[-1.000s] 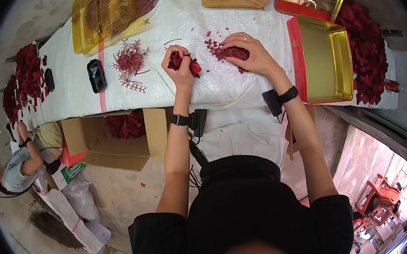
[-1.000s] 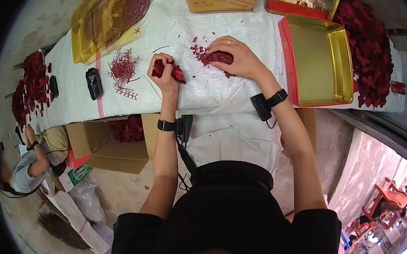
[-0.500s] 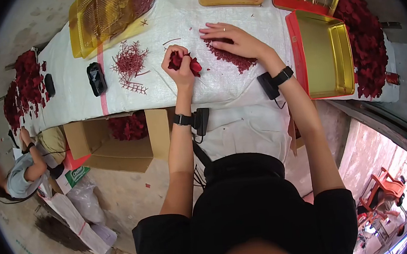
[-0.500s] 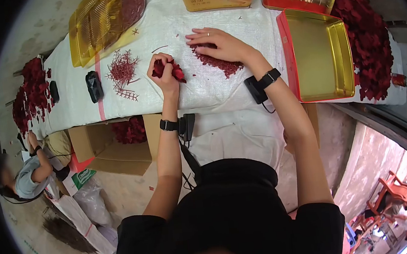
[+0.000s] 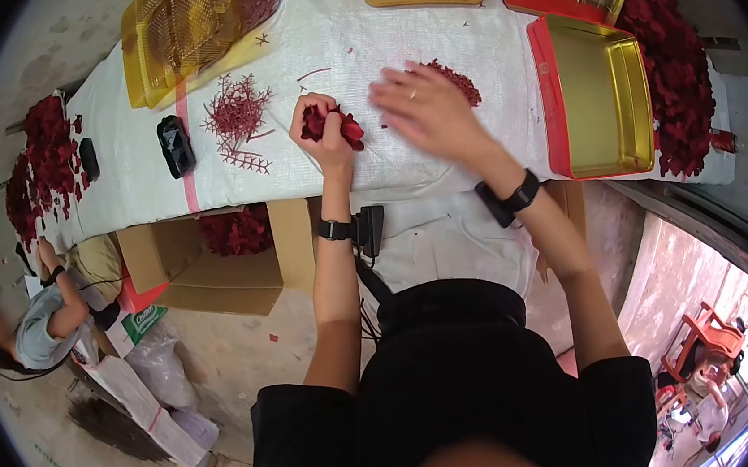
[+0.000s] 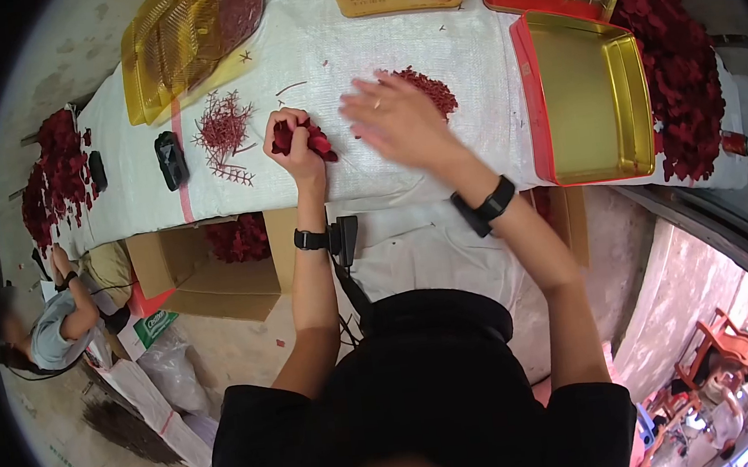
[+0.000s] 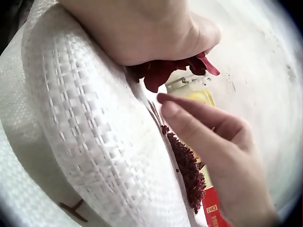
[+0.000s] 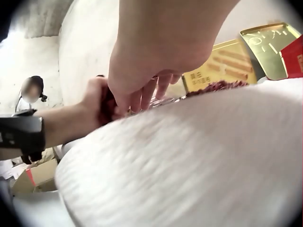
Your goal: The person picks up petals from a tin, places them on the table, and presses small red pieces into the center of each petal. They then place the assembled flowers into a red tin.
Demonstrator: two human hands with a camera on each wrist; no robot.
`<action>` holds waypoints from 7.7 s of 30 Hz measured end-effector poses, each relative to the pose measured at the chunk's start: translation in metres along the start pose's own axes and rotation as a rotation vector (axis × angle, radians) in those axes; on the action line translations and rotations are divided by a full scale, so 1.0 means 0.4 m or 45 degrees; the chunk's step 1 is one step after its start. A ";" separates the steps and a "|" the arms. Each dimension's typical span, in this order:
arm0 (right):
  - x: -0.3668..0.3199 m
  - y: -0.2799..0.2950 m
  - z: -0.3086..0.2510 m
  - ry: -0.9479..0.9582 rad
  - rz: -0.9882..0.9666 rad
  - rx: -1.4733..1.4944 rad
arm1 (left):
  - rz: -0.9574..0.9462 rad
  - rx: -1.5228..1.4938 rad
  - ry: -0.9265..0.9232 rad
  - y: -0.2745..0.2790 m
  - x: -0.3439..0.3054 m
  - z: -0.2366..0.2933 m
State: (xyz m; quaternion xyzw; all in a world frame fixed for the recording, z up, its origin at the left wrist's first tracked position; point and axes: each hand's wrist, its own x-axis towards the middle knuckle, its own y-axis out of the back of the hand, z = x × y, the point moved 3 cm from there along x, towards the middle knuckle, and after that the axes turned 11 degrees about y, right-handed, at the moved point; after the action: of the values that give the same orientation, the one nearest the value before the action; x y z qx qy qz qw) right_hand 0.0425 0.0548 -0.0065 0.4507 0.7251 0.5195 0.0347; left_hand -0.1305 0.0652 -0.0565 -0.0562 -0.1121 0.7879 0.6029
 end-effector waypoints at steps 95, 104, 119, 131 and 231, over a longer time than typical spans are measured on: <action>-0.232 0.028 0.118 -0.593 1.043 1.117 | -0.355 0.196 0.554 -0.201 -0.093 -0.049; -0.232 0.017 0.109 -0.452 0.991 1.096 | -0.334 0.271 0.446 -0.198 -0.101 -0.049; -0.251 0.009 0.136 -0.598 1.003 1.372 | 0.070 -0.106 0.799 -0.106 -0.087 -0.039; -0.250 0.004 0.123 -0.663 0.985 1.309 | -0.347 0.270 0.594 -0.214 -0.108 -0.022; -0.257 0.064 0.134 -0.091 1.819 2.743 | -0.496 0.208 0.422 -0.197 -0.126 -0.022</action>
State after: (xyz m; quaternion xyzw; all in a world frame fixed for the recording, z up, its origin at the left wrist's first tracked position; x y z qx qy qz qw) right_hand 0.1469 0.0241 -0.0541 0.5505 0.3748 -0.4319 -0.6082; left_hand -0.0411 0.0371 -0.0481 -0.1131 0.0434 0.6433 0.7559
